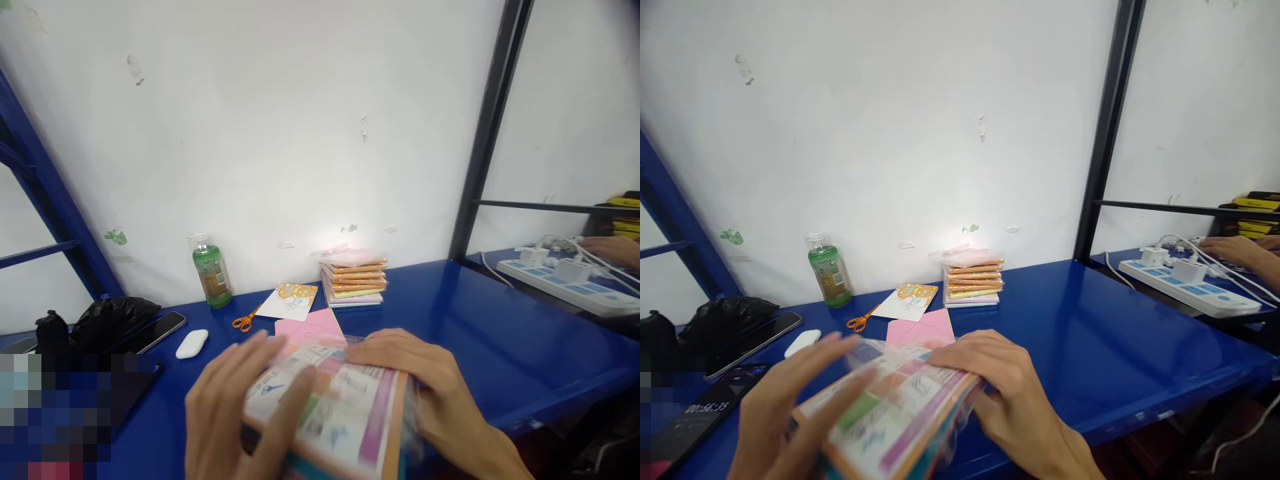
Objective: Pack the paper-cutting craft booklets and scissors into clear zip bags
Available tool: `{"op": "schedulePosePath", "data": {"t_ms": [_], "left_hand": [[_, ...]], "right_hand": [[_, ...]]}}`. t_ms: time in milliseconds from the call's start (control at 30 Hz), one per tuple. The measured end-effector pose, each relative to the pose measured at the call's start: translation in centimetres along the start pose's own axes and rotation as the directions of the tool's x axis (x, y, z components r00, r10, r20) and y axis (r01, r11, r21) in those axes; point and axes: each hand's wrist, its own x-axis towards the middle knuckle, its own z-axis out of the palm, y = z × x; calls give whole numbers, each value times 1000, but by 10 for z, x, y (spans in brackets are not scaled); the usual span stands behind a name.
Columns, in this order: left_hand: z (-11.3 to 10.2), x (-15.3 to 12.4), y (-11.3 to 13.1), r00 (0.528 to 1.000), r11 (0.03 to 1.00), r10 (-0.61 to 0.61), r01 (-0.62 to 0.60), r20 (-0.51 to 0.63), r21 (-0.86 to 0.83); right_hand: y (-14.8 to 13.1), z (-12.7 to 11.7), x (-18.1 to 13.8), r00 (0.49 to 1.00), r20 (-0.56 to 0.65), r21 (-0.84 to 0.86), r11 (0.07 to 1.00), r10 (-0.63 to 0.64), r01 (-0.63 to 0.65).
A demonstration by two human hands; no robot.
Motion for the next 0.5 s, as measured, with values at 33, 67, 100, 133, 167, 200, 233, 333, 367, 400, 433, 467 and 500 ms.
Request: {"op": "schedulePosePath", "data": {"t_ms": [33,67,100,133,167,200,233,333,367,400,433,467,500], "left_hand": [[-1,2,-2,998,999,36,-34,-50,38],[-1,4,-3,996,998,22,-17,-87,54],[-2,6,-5,995,998,-40,45,-95,50],[-3,8,-6,989,990,-133,135,-70,32],[-3,9,-7,971,971,-239,239,-13,4],[-3,11,-8,936,938,-342,345,77,-29],[-2,11,-9,885,894,-423,443,193,-69],[3,12,-12,708,711,-505,666,494,-227],[5,13,-12,668,651,-513,712,539,-263],[7,13,-13,647,606,-526,740,552,-290],[8,13,-12,638,577,-543,756,546,-309],[8,13,-12,632,558,-566,766,530,-318],[9,13,-11,627,545,-586,774,513,-323]], "right_hand": [[0,1,0,993,-51,70,992,105,-101],[0,2,0,968,-87,151,964,234,-220],[0,3,0,927,-104,228,916,360,-330],[0,4,1,881,-109,283,864,460,-416],[0,5,2,842,-107,337,816,529,-470],[1,6,3,816,-92,400,772,570,-494],[2,7,3,806,-63,475,728,589,-495],[5,12,4,791,87,710,519,606,-476],[7,14,4,790,138,751,457,597,-477],[8,15,4,791,167,766,428,589,-480],[8,15,5,793,183,768,419,582,-485],[8,16,6,794,190,764,420,577,-489],[7,16,7,796,192,759,428,574,-491]]}}
